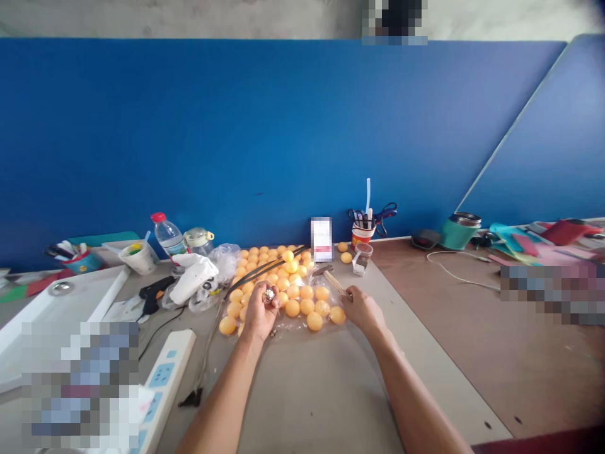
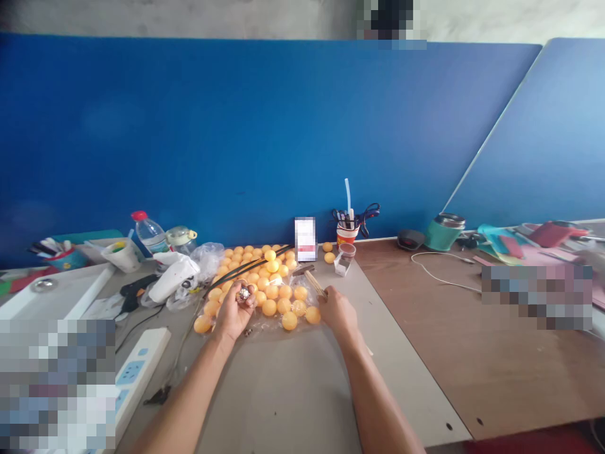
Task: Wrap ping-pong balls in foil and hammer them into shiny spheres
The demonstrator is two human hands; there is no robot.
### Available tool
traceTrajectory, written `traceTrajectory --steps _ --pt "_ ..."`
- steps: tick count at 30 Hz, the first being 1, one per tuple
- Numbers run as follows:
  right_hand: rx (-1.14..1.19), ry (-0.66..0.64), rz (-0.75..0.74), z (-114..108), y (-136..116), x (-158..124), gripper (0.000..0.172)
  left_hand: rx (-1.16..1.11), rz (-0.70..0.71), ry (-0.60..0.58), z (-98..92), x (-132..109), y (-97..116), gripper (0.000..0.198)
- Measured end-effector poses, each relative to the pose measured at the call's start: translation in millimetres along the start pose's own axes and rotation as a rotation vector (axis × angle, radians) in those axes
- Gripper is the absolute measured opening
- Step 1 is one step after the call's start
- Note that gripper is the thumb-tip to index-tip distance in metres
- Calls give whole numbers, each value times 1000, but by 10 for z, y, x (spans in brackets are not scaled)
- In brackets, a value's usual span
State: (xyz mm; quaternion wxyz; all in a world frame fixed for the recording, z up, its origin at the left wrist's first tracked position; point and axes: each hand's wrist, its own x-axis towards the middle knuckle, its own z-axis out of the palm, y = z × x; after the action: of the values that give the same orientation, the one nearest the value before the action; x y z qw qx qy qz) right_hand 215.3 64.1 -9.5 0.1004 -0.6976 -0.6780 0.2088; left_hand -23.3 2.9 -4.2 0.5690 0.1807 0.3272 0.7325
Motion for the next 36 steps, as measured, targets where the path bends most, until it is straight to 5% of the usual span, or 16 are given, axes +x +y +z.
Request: traceTrajectory --steps 17,19,22,25,28,36 --pt "-86 111 -70 67 9 -20 26 -63 9 12 -26 18 -3 19" --pt "43 297 -178 78 -33 -60 28 -87 8 9 -49 30 -1 18" --pt "380 536 -603 145 -217 -252 25 -131 19 -13 -74 39 21 18" --pt "431 308 -1070 282 -473 -547 23 -156 46 -31 -88 42 52 20" --pt "283 106 -1272 443 -650 -755 27 -167 46 -16 -89 41 67 18" --pt "-79 29 -1029 642 -761 -709 19 -231 18 44 -80 55 60 15"
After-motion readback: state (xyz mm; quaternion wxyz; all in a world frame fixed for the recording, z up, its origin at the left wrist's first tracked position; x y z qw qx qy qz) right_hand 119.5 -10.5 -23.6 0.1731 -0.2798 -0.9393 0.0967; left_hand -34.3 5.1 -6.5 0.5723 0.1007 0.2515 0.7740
